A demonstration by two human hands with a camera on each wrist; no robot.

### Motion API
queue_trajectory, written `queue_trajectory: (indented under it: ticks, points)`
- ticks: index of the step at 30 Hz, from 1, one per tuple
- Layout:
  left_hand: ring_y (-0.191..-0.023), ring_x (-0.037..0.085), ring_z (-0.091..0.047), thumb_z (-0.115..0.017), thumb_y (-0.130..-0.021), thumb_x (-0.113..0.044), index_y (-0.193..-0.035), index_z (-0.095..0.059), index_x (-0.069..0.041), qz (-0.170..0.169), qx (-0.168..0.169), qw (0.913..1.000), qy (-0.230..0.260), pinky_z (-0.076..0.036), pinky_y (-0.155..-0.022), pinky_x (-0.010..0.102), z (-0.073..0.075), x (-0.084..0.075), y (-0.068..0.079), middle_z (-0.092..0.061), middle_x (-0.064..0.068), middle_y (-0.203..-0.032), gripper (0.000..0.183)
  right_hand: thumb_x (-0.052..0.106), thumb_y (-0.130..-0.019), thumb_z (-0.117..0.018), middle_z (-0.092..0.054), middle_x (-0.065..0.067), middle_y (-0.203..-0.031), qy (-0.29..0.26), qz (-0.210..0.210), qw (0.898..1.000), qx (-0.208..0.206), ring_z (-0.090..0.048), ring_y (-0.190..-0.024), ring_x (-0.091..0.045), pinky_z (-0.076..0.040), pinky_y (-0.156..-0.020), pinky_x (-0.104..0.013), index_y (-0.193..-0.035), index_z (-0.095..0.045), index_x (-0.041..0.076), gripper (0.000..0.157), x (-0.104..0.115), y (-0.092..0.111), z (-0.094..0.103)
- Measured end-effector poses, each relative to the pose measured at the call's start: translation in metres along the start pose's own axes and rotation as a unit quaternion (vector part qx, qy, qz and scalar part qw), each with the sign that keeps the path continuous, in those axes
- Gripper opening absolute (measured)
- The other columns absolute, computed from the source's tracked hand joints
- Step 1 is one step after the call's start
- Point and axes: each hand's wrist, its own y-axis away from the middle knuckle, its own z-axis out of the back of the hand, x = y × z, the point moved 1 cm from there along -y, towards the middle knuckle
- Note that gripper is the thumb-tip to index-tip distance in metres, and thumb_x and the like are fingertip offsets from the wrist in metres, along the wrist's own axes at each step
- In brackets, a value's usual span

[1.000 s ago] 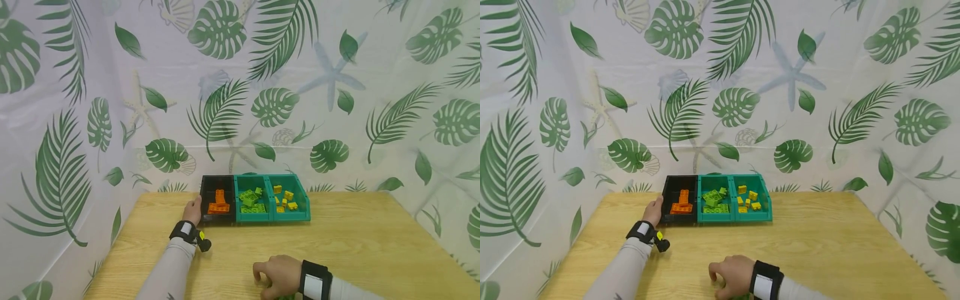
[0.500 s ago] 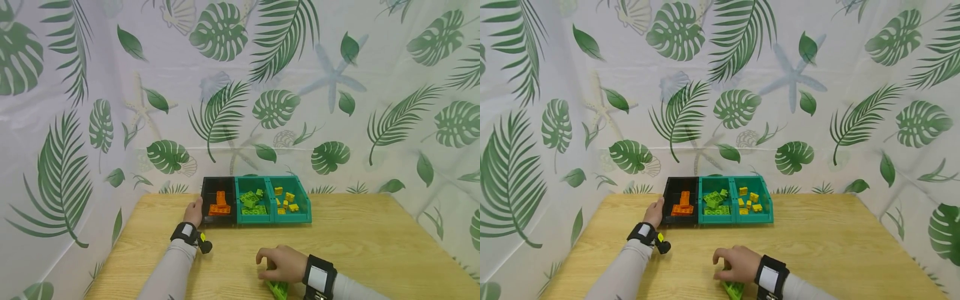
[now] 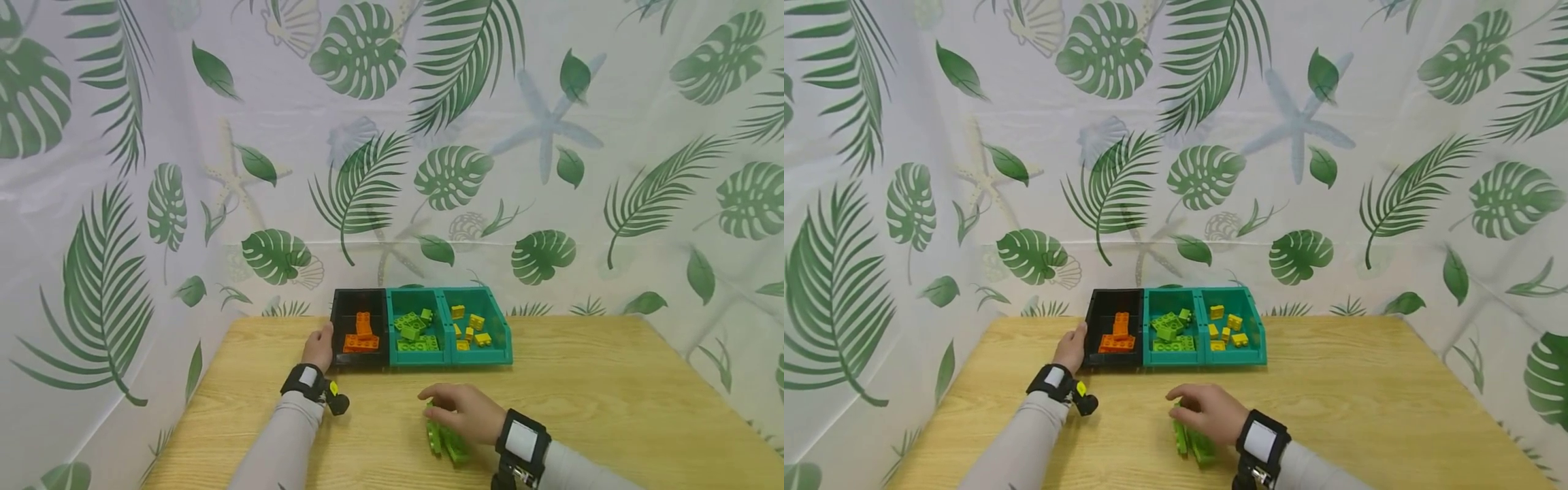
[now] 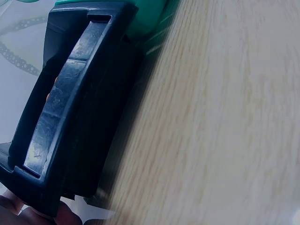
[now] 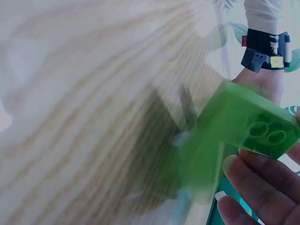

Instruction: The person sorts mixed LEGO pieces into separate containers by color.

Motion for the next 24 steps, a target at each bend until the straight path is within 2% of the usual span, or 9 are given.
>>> queue_trajectory:
  ticks: [5, 10, 14, 17, 22, 24]
  points:
    - [-0.126, 0.044, -0.048, -0.03, -0.106, -0.045, -0.141, -0.041, 0.008, 0.003, -0.005, 1.0, 0.0, -0.039, -0.106, 0.056, 0.0, -0.001, 0.0, -0.048, 0.029, -0.139, 0.065, 0.032, -0.102, -0.052, -0.067, -0.011, -0.118, -0.019, -0.002, 1.0, -0.012, -0.065, -0.102, -0.017, -0.056, -0.083, -0.027, -0.125, -0.064, 0.004, 0.038, -0.002, -0.003, 0.001]
    - [-0.129, 0.045, -0.046, -0.03, -0.105, -0.046, -0.143, -0.04, 0.008, 0.005, -0.006, 1.0, -0.002, -0.038, -0.107, 0.056, 0.0, 0.001, 0.0, -0.047, 0.03, -0.141, 0.066, 0.032, -0.105, -0.046, -0.065, -0.012, -0.118, 0.015, 0.019, 1.0, -0.015, -0.062, -0.098, -0.014, -0.053, -0.08, -0.028, -0.132, -0.06, 0.002, 0.043, -0.001, -0.005, 0.002]
    - [-0.128, 0.045, -0.047, -0.029, -0.105, -0.048, -0.143, -0.04, 0.007, 0.004, -0.007, 1.0, -0.002, -0.038, -0.107, 0.056, -0.001, 0.001, 0.0, -0.047, 0.03, -0.141, 0.067, 0.03, -0.107, -0.038, -0.065, -0.015, -0.119, 0.002, 0.015, 1.0, -0.013, -0.063, -0.101, -0.024, -0.053, -0.083, -0.033, -0.136, -0.055, 0.0, 0.045, 0.001, -0.01, 0.003]
    - [-0.128, 0.045, -0.047, -0.029, -0.105, -0.048, -0.142, -0.04, 0.007, 0.001, -0.007, 1.0, -0.005, -0.039, -0.106, 0.056, -0.001, 0.002, -0.001, -0.048, 0.03, -0.14, 0.068, 0.031, -0.108, -0.034, -0.065, -0.015, -0.119, -0.007, 0.0, 1.0, -0.02, -0.063, -0.103, -0.027, -0.052, -0.086, -0.036, -0.134, -0.056, 0.001, 0.045, 0.001, -0.015, 0.005]
    - [-0.128, 0.045, -0.047, -0.029, -0.105, -0.048, -0.142, -0.041, 0.007, 0.001, -0.008, 1.0, -0.001, -0.039, -0.106, 0.057, -0.001, 0.003, -0.001, -0.047, 0.03, -0.14, 0.068, 0.037, -0.108, -0.033, -0.068, -0.012, -0.113, 0.032, -0.003, 0.998, -0.047, -0.065, -0.098, -0.022, -0.053, -0.083, -0.036, -0.127, -0.062, 0.003, 0.048, 0.001, -0.023, 0.009]
    - [-0.128, 0.045, -0.047, -0.029, -0.105, -0.049, -0.142, -0.041, 0.006, 0.002, -0.009, 1.0, 0.0, -0.039, -0.107, 0.056, -0.002, 0.003, -0.001, -0.048, 0.029, -0.141, 0.068, 0.04, -0.107, -0.035, -0.069, -0.007, -0.098, 0.06, -0.003, 0.997, -0.057, -0.064, -0.083, -0.016, -0.052, -0.074, -0.032, -0.117, -0.067, 0.006, 0.047, 0.002, -0.028, 0.011]
